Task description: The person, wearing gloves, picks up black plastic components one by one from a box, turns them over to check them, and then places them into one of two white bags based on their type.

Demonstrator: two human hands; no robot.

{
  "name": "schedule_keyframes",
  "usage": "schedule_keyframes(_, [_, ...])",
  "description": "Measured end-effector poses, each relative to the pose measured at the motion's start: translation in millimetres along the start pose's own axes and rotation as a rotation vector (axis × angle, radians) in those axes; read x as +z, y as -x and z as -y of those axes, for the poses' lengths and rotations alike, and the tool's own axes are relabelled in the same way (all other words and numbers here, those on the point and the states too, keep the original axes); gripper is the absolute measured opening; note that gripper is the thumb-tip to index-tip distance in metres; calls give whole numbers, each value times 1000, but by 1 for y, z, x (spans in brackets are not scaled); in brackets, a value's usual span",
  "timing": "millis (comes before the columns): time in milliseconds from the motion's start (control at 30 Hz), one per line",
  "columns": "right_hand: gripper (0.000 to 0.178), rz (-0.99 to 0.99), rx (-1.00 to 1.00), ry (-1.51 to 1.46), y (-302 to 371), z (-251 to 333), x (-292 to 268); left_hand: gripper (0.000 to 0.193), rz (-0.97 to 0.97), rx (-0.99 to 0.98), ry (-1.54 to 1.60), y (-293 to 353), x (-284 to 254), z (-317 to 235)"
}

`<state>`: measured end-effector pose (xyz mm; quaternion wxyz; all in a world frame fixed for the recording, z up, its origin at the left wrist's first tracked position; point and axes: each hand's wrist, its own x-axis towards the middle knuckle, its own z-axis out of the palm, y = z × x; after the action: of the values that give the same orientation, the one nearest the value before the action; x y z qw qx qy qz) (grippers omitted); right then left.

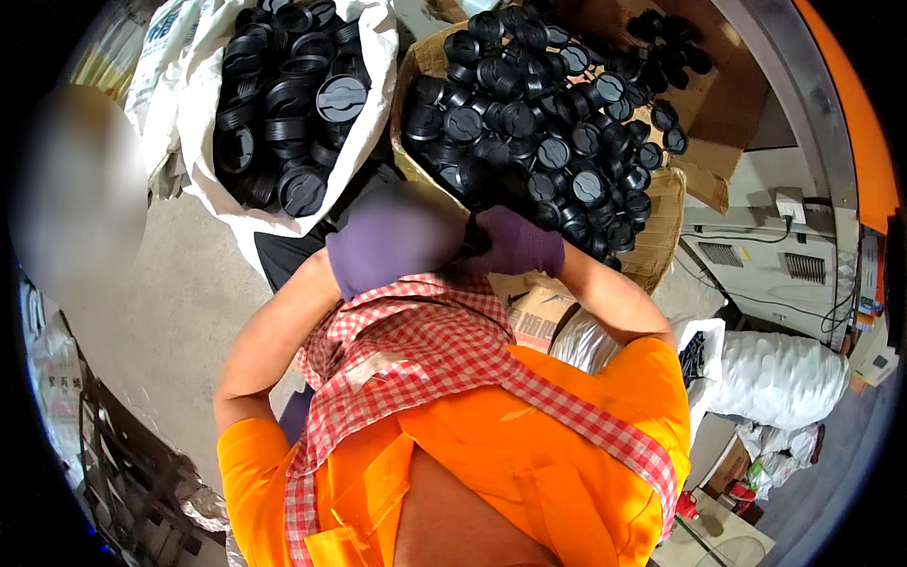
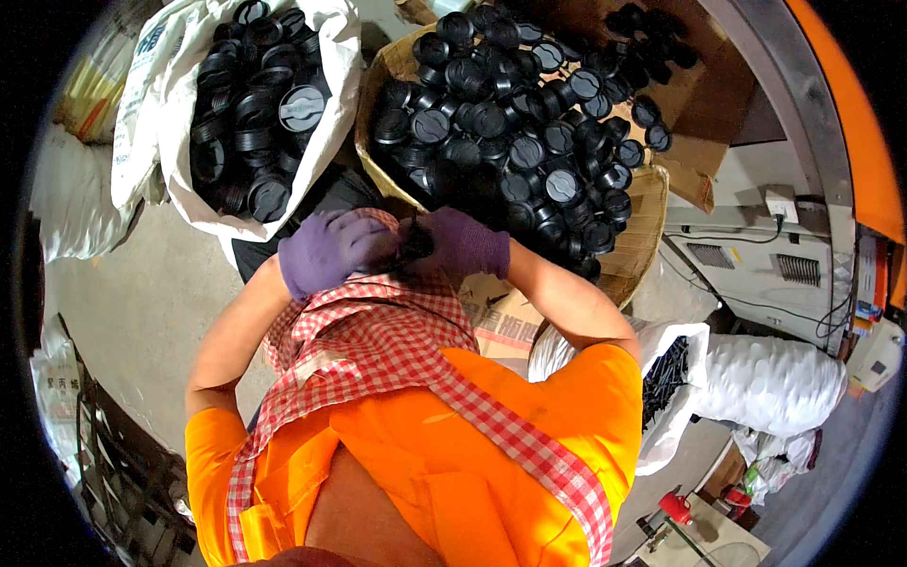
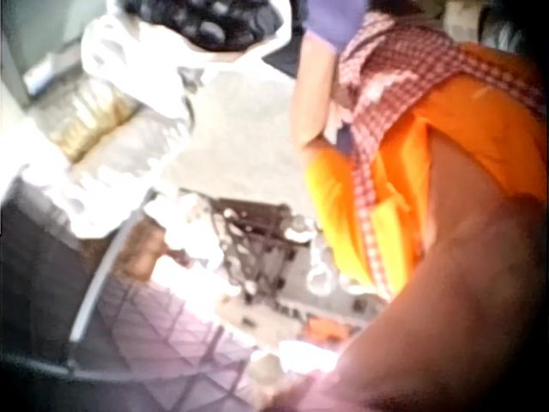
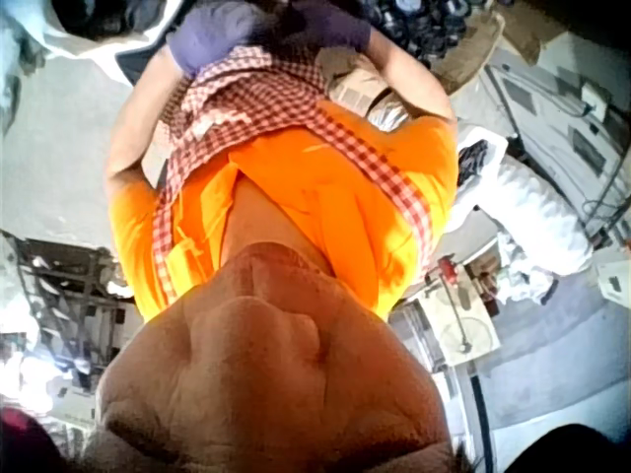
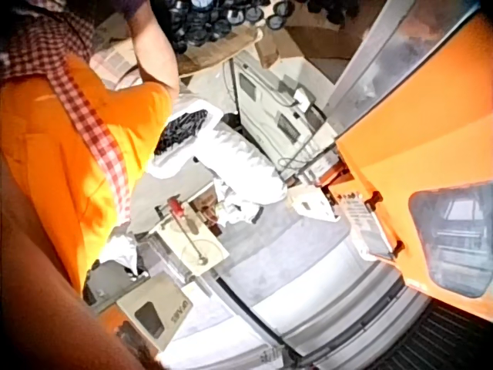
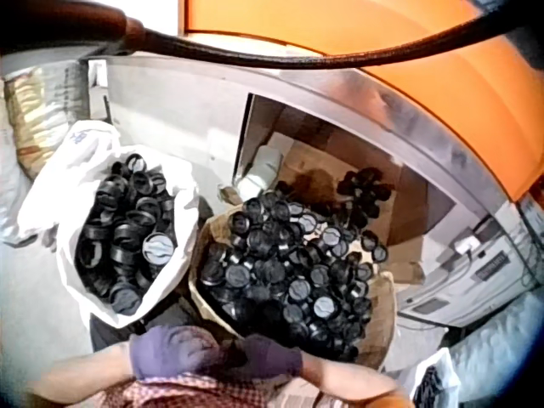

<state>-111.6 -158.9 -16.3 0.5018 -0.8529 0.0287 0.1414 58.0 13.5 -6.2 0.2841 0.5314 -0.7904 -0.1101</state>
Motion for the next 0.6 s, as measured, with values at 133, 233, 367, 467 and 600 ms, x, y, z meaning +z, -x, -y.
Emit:
schedule_keyframes(133, [25, 235, 20, -786, 16, 9, 14, 41, -14, -78, 401, 14, -8, -12])
schedule_keyframes(233, [23, 277, 46, -797, 13, 15, 22, 39, 84, -138, 375, 29, -17, -22])
schedule_keyframes(367, [22, 340, 159, -187, 36, -12, 4, 34, -46, -185, 189, 61, -89, -18])
schedule_keyframes(467, [18, -37, 340, -675, 51, -28, 12, 35, -425, -756, 778, 68, -111, -41])
schedule_keyframes(600, [15, -520, -165, -958, -13, -9, 55, 48, -161, -757, 928, 37, -7, -33])
